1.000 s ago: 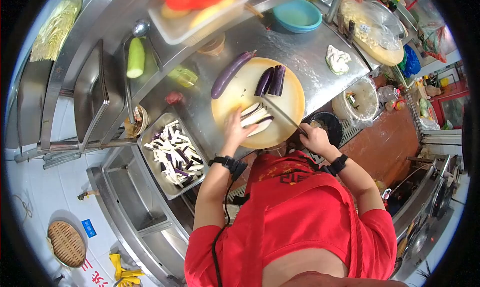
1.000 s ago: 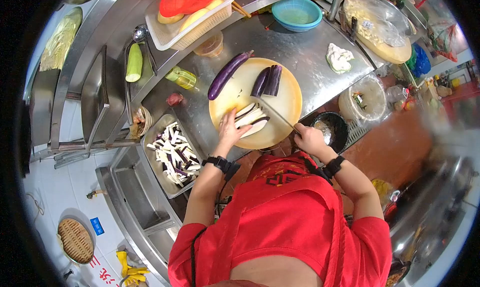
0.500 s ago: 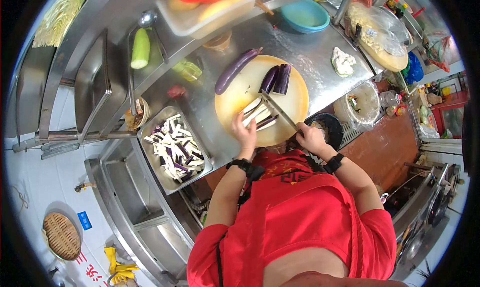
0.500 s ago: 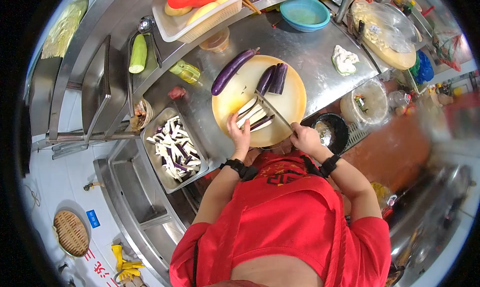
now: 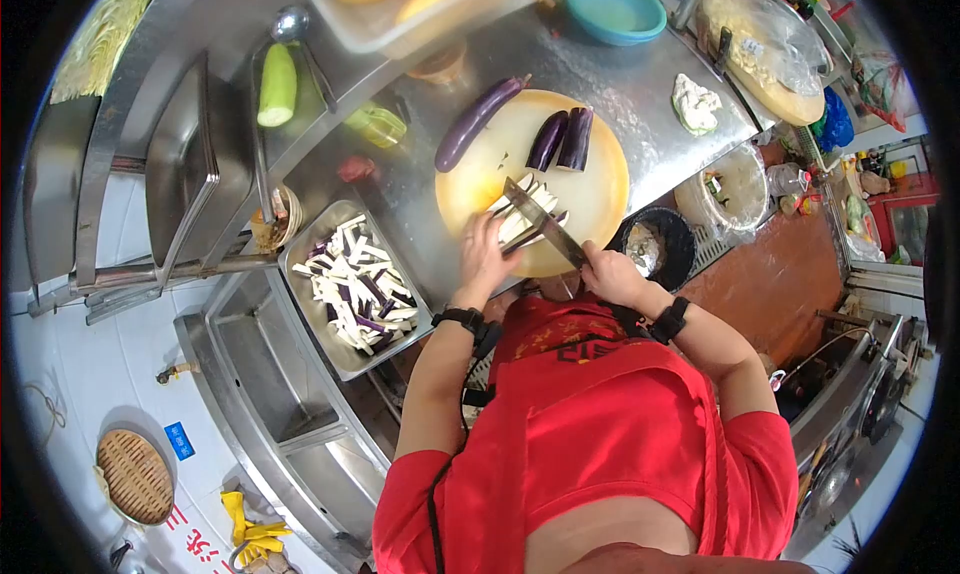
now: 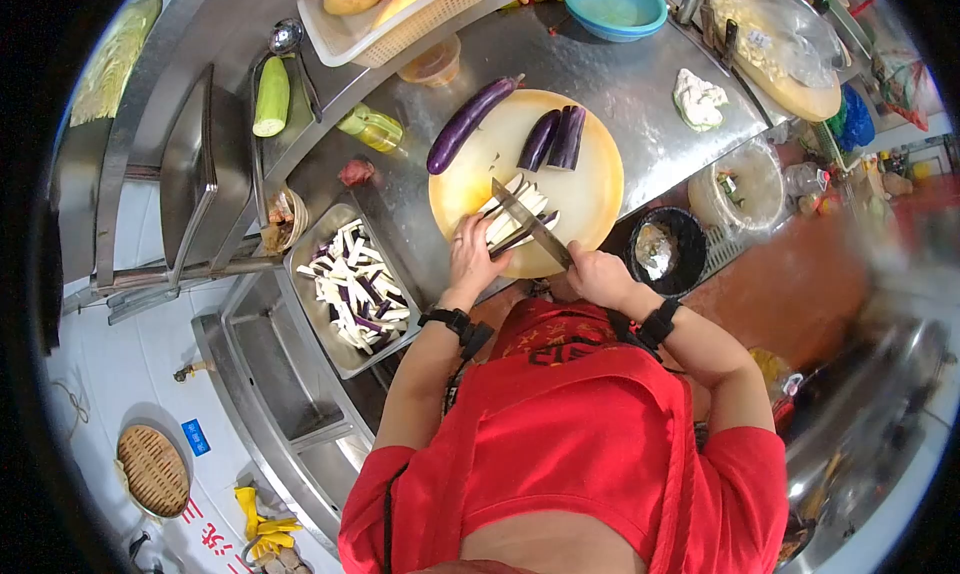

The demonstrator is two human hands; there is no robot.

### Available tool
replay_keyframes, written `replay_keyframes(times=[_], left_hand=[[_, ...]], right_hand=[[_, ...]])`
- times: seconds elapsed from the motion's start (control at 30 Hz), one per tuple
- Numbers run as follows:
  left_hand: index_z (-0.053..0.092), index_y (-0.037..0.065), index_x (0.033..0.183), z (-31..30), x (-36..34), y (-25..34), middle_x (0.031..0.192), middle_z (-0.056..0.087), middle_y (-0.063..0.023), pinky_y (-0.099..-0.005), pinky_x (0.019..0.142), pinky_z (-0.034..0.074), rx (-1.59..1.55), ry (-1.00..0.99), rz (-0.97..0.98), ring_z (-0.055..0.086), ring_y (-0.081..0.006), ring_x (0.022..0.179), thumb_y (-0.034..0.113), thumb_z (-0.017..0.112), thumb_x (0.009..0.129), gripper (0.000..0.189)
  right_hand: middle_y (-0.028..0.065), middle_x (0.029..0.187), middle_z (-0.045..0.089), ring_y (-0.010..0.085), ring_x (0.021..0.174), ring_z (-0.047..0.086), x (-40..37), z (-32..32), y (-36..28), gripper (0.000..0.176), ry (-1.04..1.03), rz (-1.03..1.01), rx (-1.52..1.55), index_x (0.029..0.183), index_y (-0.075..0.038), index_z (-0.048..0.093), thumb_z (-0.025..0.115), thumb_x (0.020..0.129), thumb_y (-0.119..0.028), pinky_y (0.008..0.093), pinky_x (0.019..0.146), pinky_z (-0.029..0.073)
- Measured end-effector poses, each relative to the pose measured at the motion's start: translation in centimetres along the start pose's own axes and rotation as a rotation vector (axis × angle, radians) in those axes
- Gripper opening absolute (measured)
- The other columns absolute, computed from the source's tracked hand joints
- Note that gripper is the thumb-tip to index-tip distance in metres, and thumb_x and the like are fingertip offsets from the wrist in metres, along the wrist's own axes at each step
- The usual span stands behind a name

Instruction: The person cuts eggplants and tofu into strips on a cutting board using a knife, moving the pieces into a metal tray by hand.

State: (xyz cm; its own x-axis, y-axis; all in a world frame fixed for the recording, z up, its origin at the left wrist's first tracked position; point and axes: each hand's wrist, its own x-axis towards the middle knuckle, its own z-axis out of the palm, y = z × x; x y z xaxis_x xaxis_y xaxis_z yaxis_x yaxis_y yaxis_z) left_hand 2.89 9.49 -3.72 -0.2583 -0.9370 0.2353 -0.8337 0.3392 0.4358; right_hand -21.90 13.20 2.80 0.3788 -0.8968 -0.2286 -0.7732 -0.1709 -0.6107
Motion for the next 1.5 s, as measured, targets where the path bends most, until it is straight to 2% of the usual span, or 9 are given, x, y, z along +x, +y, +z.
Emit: replay_keyframes(times=[0.43,0.8,0.93,1.03,1.1,1.2,1.3,1.37,1.5], left_hand=[[0.035,0.008,0.125,-1.3,1.4,1.0,0.116,0.047,-0.0214,-0.0445,0.089,0.043,-0.028,0.048,-0.105,0.048,-0.0384,0.107,0.014,0.075,0.057,0.079],[0.046,0.015,0.122,2.0,4.6,-2.2,0.093,0.053,-0.0193,-0.0396,0.067,0.05,0.312,-0.066,-0.127,0.058,-0.0329,0.078,0.01,0.061,0.07,0.054],[0.043,0.015,0.124,0.4,4.9,-1.5,0.095,0.053,-0.0194,-0.0401,0.073,0.05,0.258,-0.079,-0.193,0.058,-0.0343,0.082,0.012,0.065,0.067,0.061],[0.044,0.013,0.122,-0.2,4.8,-1.8,0.101,0.055,-0.0188,-0.0387,0.079,0.05,0.055,-0.074,-0.305,0.058,-0.034,0.091,0.009,0.067,0.065,0.062],[0.045,0.012,0.121,0.4,4.4,-3.1,0.107,0.058,-0.0164,-0.0357,0.083,0.049,-0.47,0.161,-0.441,0.059,-0.0296,0.097,0.006,0.066,0.065,0.06],[0.041,0.004,0.121,-3.4,3.7,-3.3,0.107,0.056,-0.0057,-0.028,0.082,0.048,-0.909,0.337,-0.665,0.056,-0.0158,0.097,-0.003,0.065,0.069,0.058],[0.042,0.003,0.118,-8.5,1.5,-7.0,0.104,0.056,-0.006,-0.0286,0.082,0.047,-0.493,0.559,-0.627,0.056,-0.0155,0.095,-0.004,0.064,0.069,0.054],[0.042,0.002,0.123,-12.8,-0.5,-9.0,0.11,0.056,-0.0135,-0.0334,0.086,0.046,-0.752,0.673,-0.76,0.057,-0.0253,0.098,0.005,0.067,0.068,0.06],[0.043,0.011,0.126,-15.9,-3.4,-9.8,0.113,0.056,-0.0187,-0.041,0.092,0.04,0.636,0.204,-0.853,0.05,-0.034,0.11,0.028,0.071,0.066,0.068]], right_hand=[[0.0173,0.066,0.061,0.036,0.06,0.061,6.5,4.6,-2.3,0.021,0.048,0.01,-0.238,0.094,-0.003,0.045,0.049,0.082,-0.02,0.046,0.052,0.048],[0.0207,0.059,0.057,0.0397,0.057,0.058,-2.8,-1.8,6.2,0.018,0.268,-0.044,-0.183,0.091,-0.005,0.046,0.054,0.081,-0.019,0.0499,0.051,0.046],[0.0221,0.06,0.057,0.0406,0.056,0.058,-4.8,-1.5,8.9,0.015,0.179,0.081,-0.291,0.09,-0.004,0.046,0.05,0.082,-0.016,0.0504,0.05,0.045],[0.0236,0.061,0.057,0.0424,0.058,0.057,-4.7,-0.6,9.3,0.014,0.183,0.112,-0.269,0.087,-0.004,0.044,0.05,0.083,-0.017,0.0518,0.052,0.045],[0.0238,0.062,0.057,0.0424,0.059,0.057,-4.5,-0.3,9.1,0.015,0.196,0.121,-0.258,0.087,-0.004,0.044,0.05,0.083,-0.017,0.052,0.053,0.045],[0.0243,0.063,0.057,0.0421,0.06,0.058,-4.2,-0.2,8.5,0.017,0.232,0.159,-0.219,0.088,-0.002,0.045,0.049,0.084,-0.017,0.0517,0.053,0.045],[0.0243,0.063,0.058,0.042,0.06,0.058,-4.4,-0.3,8.8,0.02,0.22,0.156,-0.235,0.091,0.0,0.046,0.049,0.084,-0.017,0.0508,0.054,0.046],[0.0238,0.063,0.058,0.0421,0.06,0.058,-4.3,-0.2,9.0,0.021,0.241,0.138,-0.225,0.093,0.001,0.048,0.05,0.083,-0.018,0.0504,0.054,0.046],[0.0231,0.062,0.057,0.041,0.059,0.058,-3.9,0.5,10.1,0.022,0.224,0.152,-0.227,0.095,0.0,0.048,0.05,0.083,-0.018,0.0507,0.053,0.045]])
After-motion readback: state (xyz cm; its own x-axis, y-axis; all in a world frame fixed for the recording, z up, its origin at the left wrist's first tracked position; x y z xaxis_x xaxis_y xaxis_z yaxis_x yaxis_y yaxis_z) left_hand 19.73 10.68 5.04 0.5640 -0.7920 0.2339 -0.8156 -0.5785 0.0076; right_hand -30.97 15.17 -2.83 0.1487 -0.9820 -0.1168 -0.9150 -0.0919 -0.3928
